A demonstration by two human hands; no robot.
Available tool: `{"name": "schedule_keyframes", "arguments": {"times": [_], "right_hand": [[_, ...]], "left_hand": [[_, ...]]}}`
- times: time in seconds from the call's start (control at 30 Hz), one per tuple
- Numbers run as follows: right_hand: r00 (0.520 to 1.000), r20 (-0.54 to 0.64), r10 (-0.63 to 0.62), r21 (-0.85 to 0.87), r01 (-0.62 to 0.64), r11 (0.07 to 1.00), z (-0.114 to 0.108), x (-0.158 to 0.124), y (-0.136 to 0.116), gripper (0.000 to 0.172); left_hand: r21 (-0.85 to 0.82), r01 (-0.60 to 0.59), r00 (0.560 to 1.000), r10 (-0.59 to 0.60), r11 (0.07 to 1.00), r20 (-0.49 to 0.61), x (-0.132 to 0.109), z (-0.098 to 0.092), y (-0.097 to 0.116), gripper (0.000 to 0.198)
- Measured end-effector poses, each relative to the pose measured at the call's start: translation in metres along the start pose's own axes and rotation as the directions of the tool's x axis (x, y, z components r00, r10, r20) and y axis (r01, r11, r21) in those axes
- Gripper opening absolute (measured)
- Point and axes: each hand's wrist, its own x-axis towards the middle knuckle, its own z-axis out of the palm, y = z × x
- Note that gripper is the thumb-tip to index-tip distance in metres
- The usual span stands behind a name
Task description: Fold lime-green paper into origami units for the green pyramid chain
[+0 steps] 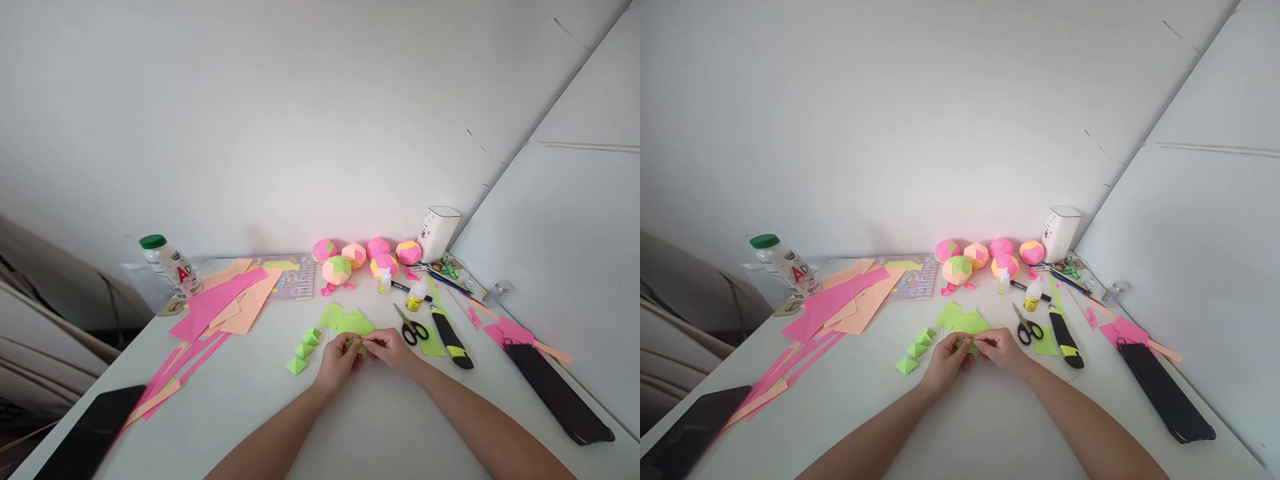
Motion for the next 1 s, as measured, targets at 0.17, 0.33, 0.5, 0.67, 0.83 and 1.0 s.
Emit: {"name": "schedule_keyframes", "arguments": {"times": [0.17,0.33,0.5,0.67,0.83,1.0], "right_hand": [[1.000,-0.003,-0.011,-0.023,0.011,1.000,-0.0003,0.0000,-0.0017,0.030],[1.000,-0.012,-0.021,-0.049,0.021,0.999,-0.0001,-0.0001,-0.0014,0.029],[1.000,-0.018,-0.004,-0.048,0.003,0.999,0.0000,-0.0005,0.0006,0.028],[1.000,-0.011,0.010,-0.042,-0.011,0.999,-0.0002,-0.0008,0.0012,0.026],[1.000,0.001,0.015,-0.046,-0.015,0.999,-0.0005,-0.0012,0.0000,0.028],[1.000,0.013,0.012,-0.062,-0.011,0.998,-0.0005,-0.0019,-0.0005,0.031]], "left_hand": [[-0.002,0.006,1.000,-0.006,1.000,-0.001,-0.0004,0.0006,0.0022,0.028],[0.029,0.010,1.000,-0.010,1.000,0.000,-0.0014,0.0009,0.0040,0.029],[0.070,-0.012,1.000,0.012,0.997,-0.003,-0.0024,0.0015,0.0058,0.031],[0.088,-0.011,1.000,0.011,0.996,0.003,-0.0026,0.0020,0.0065,0.030],[0.083,-0.015,1.000,0.014,0.996,0.019,-0.0032,0.0010,0.0057,0.031],[0.070,-0.008,0.999,0.005,0.998,0.035,-0.0030,-0.0001,0.0057,0.032]]}}
